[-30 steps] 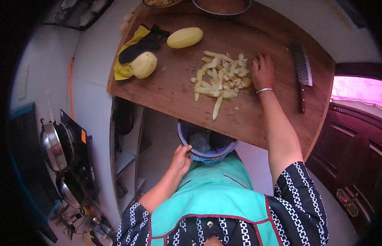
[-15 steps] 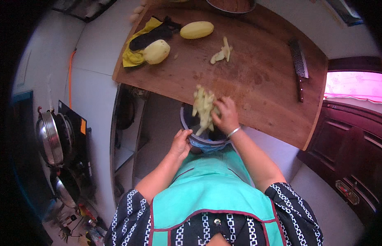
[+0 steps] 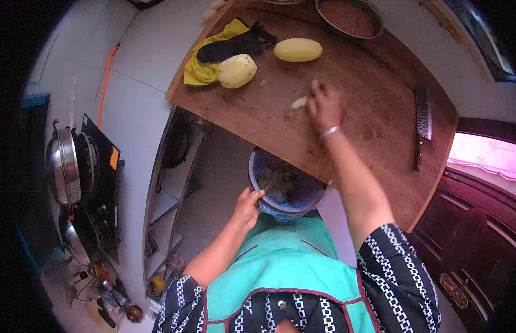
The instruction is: The person collects potato peels into a bucket, washes a glass bowl, and then slices peeled potatoes into thin strips using a cleaver on a wooden cutting board.
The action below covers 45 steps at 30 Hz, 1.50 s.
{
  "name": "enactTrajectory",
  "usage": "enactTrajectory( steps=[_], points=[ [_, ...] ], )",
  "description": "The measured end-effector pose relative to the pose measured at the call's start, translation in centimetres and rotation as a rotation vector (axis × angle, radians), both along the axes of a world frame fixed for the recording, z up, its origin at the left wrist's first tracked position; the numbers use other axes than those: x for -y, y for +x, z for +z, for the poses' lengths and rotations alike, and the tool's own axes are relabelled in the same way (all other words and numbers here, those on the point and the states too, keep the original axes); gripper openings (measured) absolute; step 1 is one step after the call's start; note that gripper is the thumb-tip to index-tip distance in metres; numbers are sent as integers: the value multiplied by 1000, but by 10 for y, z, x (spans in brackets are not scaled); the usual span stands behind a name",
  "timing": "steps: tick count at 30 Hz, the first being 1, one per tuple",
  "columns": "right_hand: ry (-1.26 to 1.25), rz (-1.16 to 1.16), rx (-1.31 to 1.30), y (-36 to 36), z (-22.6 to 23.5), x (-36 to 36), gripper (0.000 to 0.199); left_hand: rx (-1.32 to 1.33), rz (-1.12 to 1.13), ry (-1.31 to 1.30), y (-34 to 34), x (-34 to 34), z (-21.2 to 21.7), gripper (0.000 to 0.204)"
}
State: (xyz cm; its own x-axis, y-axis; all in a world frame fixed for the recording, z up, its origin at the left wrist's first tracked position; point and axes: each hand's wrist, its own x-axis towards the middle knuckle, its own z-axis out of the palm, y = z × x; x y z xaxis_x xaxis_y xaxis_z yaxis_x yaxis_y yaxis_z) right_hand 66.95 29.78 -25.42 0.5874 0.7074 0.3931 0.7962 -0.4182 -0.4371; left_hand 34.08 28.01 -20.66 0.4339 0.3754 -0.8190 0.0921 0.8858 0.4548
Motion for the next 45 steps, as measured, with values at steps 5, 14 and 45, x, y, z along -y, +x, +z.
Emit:
enactTrajectory(
  steps=[5, 14, 45],
  points=[
    [13, 426, -299, -132, 35, 73, 37, 22, 23, -24, 4, 0, 3, 18],
    [-51, 262, -187, -49, 37, -97, 31, 7, 43, -21, -6, -11, 23, 23],
    [179, -805, -2160, -253, -53, 312, 38, 47, -317, 30, -29, 90, -58, 24]
  ],
)
